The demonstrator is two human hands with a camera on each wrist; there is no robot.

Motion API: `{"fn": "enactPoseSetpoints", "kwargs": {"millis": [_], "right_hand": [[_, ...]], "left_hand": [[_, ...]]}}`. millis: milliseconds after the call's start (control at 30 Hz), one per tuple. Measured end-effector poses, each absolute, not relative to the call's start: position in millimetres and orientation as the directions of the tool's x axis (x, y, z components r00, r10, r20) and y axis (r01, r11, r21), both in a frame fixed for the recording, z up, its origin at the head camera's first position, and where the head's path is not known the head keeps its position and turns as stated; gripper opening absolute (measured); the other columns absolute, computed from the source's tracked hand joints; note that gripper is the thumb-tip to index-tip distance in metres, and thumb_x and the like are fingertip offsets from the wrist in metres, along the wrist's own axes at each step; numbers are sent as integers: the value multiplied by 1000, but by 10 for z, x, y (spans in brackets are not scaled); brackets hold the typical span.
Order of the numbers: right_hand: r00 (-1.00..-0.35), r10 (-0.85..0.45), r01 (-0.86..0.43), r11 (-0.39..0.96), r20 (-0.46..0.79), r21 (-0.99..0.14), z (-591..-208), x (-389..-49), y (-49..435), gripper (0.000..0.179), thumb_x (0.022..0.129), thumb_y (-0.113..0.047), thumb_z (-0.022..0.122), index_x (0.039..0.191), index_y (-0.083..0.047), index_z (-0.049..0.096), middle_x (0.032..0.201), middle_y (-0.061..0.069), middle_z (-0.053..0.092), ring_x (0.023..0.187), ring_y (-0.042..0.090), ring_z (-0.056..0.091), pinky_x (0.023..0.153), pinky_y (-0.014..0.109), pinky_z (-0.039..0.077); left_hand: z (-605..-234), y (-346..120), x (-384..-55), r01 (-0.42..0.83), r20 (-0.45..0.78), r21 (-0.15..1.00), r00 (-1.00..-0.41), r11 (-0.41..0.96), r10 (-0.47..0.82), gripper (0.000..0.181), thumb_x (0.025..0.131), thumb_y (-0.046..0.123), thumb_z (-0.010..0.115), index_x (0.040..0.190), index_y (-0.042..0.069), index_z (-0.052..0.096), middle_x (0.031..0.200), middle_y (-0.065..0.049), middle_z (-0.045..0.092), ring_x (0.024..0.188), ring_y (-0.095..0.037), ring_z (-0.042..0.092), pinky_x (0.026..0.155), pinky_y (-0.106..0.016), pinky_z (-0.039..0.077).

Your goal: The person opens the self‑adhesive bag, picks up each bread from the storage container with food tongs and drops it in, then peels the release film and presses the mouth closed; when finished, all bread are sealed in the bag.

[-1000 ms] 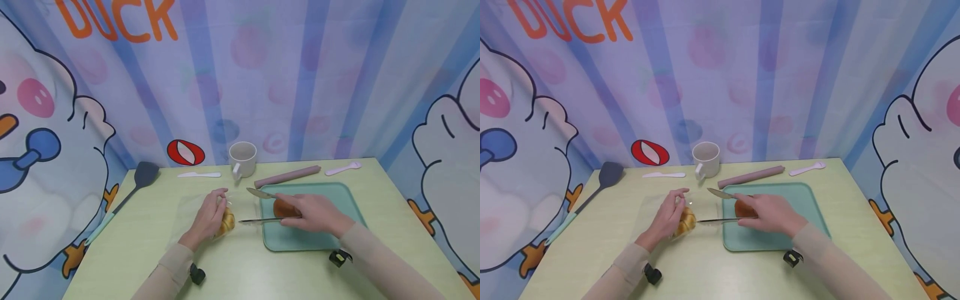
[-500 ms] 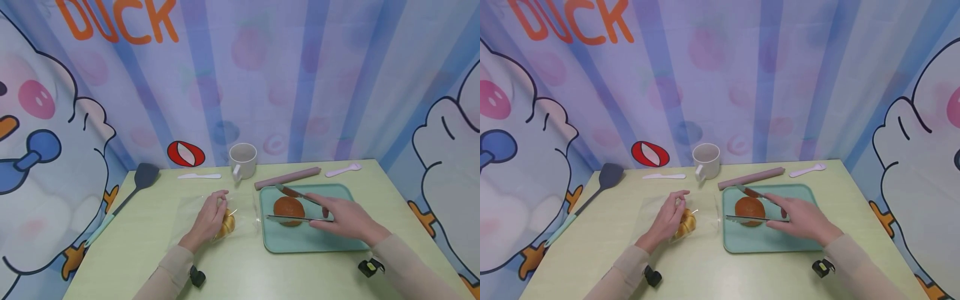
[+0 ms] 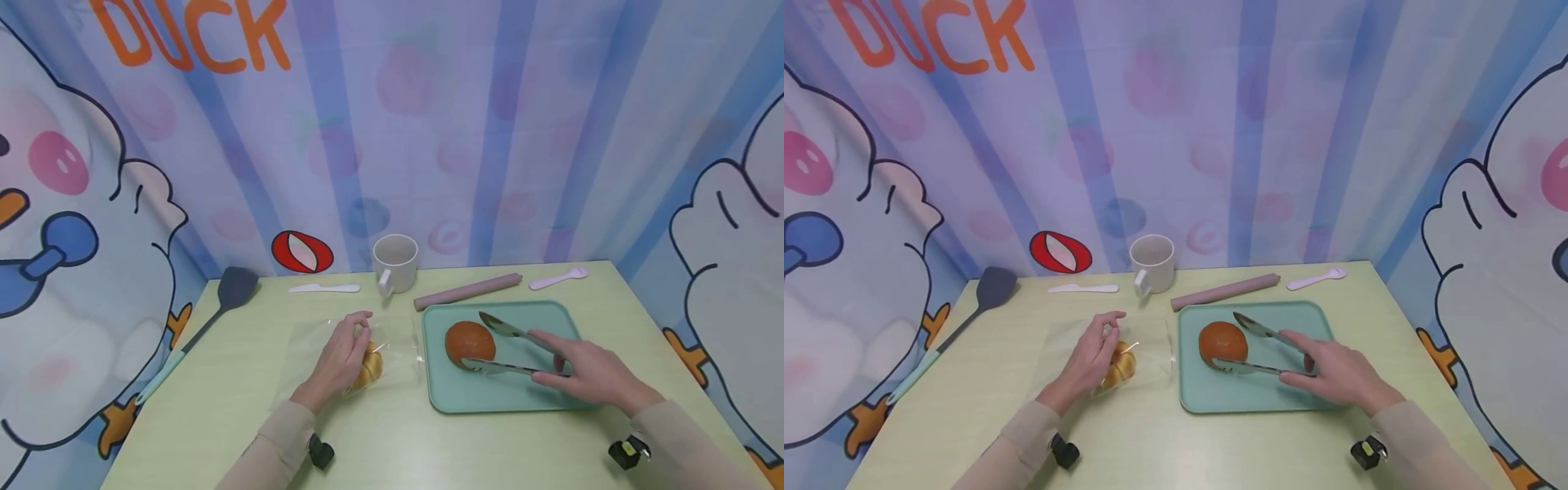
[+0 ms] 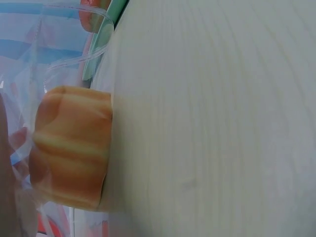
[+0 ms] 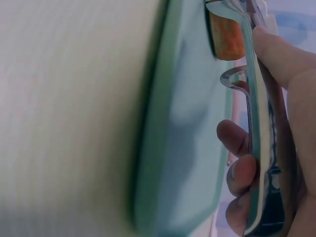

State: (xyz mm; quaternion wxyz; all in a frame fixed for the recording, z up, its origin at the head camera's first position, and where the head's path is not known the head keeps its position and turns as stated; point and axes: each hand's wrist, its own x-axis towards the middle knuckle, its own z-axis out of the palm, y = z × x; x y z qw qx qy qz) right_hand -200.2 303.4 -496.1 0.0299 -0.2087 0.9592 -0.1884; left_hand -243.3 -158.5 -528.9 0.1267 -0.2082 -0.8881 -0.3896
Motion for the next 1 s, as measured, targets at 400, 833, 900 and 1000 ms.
{"fn": "enactPoseSetpoints", "kwargs": {"millis": [400, 833, 900, 1000], "right_hand": [[-906, -420, -406, 837, 44, -366, -5057, -2047, 2965, 70, 97, -62, 66, 157, -29, 49, 72, -17, 52, 54, 1, 41, 47, 26, 33], [-910, -408, -409, 848, 79, -337, -5013, -2020, 2922, 65, 98, -59, 66, 156, -31, 51, 66, -18, 48, 51, 1, 37, 45, 26, 30], [-910, -404, -411, 846, 95, -338, -4998, -2024, 2900, 65, 98, -60, 65, 156, -33, 51, 67, -19, 48, 50, 1, 36, 45, 25, 30], [-906, -405, -422, 842, 122, -338, -4944, -2035, 2846, 64, 98, -61, 64, 156, -36, 50, 70, -19, 48, 50, 1, 35, 45, 25, 29]], "left_hand": [[-5280, -1587, -2445, 477, 398, 635, -876, 607, 272, 17, 110, 20, 43, 119, 8, 51, 147, -11, 59, 129, -33, 56, 108, -56, 46], [-5249, -1581, -2415, 462, 381, 642, -885, 612, 269, 13, 111, 20, 43, 117, 12, 51, 150, -12, 57, 134, -35, 54, 112, -57, 44], [-5249, -1582, -2412, 457, 373, 643, -888, 615, 270, 14, 111, 20, 42, 117, 11, 51, 150, -12, 57, 134, -35, 53, 112, -57, 44], [-5240, -1583, -2408, 458, 372, 644, -888, 613, 272, 15, 111, 20, 42, 118, 10, 51, 150, -12, 57, 133, -34, 54, 111, -57, 44]]}}
